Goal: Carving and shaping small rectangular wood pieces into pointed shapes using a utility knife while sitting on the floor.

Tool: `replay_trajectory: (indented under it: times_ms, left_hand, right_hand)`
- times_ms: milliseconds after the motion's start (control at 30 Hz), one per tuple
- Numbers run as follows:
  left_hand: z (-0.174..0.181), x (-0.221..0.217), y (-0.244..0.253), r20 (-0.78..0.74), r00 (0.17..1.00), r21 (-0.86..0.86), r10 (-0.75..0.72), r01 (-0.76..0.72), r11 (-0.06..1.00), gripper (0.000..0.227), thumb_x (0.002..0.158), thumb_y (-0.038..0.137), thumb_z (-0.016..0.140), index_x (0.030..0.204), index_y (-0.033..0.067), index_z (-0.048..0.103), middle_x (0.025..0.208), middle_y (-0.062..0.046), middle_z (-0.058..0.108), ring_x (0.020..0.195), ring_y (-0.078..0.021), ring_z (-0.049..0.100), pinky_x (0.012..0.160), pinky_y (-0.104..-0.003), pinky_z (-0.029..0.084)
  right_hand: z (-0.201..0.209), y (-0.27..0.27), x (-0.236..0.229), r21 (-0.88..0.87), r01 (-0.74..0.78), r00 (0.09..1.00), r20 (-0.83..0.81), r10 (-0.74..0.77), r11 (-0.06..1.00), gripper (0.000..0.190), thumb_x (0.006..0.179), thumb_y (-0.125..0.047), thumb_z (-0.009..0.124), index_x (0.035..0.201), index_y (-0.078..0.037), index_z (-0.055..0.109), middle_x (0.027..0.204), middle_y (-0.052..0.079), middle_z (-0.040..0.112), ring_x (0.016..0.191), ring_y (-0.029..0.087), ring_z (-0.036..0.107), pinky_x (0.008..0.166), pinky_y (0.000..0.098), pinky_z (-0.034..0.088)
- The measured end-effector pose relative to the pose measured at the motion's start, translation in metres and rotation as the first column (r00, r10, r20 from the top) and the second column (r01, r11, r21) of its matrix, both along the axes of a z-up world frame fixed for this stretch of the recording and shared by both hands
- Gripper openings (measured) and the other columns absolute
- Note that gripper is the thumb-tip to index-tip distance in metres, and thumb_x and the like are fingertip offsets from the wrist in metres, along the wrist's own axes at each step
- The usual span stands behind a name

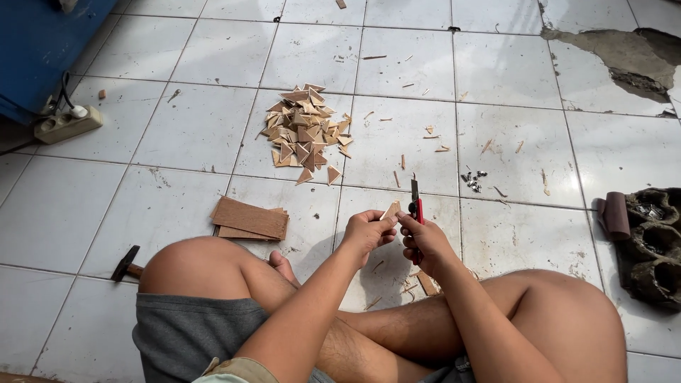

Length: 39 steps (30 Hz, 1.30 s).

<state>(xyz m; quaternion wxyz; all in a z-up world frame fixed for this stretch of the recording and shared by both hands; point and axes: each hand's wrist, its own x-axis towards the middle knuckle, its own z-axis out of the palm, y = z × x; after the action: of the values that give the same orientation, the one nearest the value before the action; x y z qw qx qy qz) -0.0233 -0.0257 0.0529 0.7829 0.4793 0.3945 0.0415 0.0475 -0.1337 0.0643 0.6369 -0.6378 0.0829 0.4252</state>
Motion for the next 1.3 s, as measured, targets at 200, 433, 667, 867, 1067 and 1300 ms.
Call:
replay_trajectory:
  times_ms: [200, 433, 667, 867, 1067, 1300]
  left_hand:
    - [0.007, -0.005, -0.002, -0.146, 0.984, -0.001, 0.099, -0.101, 0.995, 0.013, 0.077, 0.018, 0.055, 0.076, 0.0055, 0.051, 0.058, -0.001, 0.047, 0.048, -0.0073, 0.05, 0.04, -0.016, 0.045]
    - [-0.038, 0.003, 0.007, -0.243, 0.945, 0.104, 0.217, -0.197, 0.975, 0.016, 0.072, 0.022, 0.052, 0.063, 0.0102, 0.048, 0.045, -0.003, 0.042, 0.032, -0.009, 0.038, 0.027, -0.019, 0.027]
    - [-0.069, 0.011, 0.006, -0.371, 0.903, 0.42, 0.216, -0.045, 0.906, 0.028, 0.07, 0.033, 0.049, 0.074, 0.0121, 0.066, 0.064, -0.01, 0.059, 0.066, -0.0252, 0.058, 0.059, -0.034, 0.045]
    - [-0.05, 0.006, 0.001, -0.415, 0.896, 0.459, 0.156, 0.058, 0.887, 0.035, 0.072, 0.034, 0.043, 0.082, 0.0115, 0.068, 0.086, -0.015, 0.065, 0.094, -0.0354, 0.059, 0.082, -0.041, 0.045]
    - [-0.045, 0.006, 0.002, -0.438, 0.888, 0.449, 0.142, 0.079, 0.89, 0.034, 0.072, 0.033, 0.042, 0.08, 0.013, 0.068, 0.083, -0.012, 0.065, 0.093, -0.0331, 0.06, 0.08, -0.04, 0.045]
    - [-0.042, 0.007, 0.001, -0.436, 0.888, 0.466, 0.148, 0.082, 0.881, 0.035, 0.071, 0.031, 0.042, 0.084, 0.011, 0.068, 0.085, -0.014, 0.066, 0.095, -0.0346, 0.06, 0.083, -0.041, 0.044]
  right_hand:
    - [0.005, 0.002, -0.01, -0.252, -0.171, 0.94, 0.248, 0.235, 0.953, 0.04, 0.084, -0.041, 0.059, 0.093, -0.002, 0.058, 0.057, 0.006, 0.039, 0.04, 0.011, 0.031, 0.037, 0.0223, 0.03]
    - [0.031, -0.011, -0.031, -0.775, -0.306, 0.584, 0.305, 0.752, 0.552, 0.054, 0.088, -0.052, 0.033, 0.105, -0.009, 0.06, 0.082, 0.019, 0.065, 0.085, 0.037, 0.062, 0.072, 0.0437, 0.047]
    - [0.031, -0.01, -0.034, -0.818, -0.291, 0.499, 0.312, 0.808, 0.496, 0.055, 0.088, -0.051, 0.033, 0.1, -0.006, 0.063, 0.078, 0.021, 0.063, 0.079, 0.039, 0.063, 0.068, 0.0451, 0.049]
    - [0.033, -0.009, -0.033, -0.859, -0.288, 0.417, 0.286, 0.863, 0.424, 0.055, 0.09, -0.049, 0.029, 0.101, -0.006, 0.061, 0.079, 0.022, 0.064, 0.077, 0.037, 0.065, 0.067, 0.0434, 0.052]
    - [0.03, -0.003, -0.033, -0.891, -0.266, 0.312, 0.281, 0.907, 0.368, 0.05, 0.092, -0.042, 0.03, 0.1, -0.004, 0.061, 0.075, 0.022, 0.064, 0.071, 0.036, 0.066, 0.064, 0.0407, 0.054]
    - [0.022, 0.011, -0.023, -0.925, -0.236, 0.284, 0.229, 0.931, 0.299, 0.049, 0.094, -0.039, 0.027, 0.104, -0.005, 0.06, 0.081, 0.019, 0.065, 0.073, 0.032, 0.066, 0.065, 0.0387, 0.054]
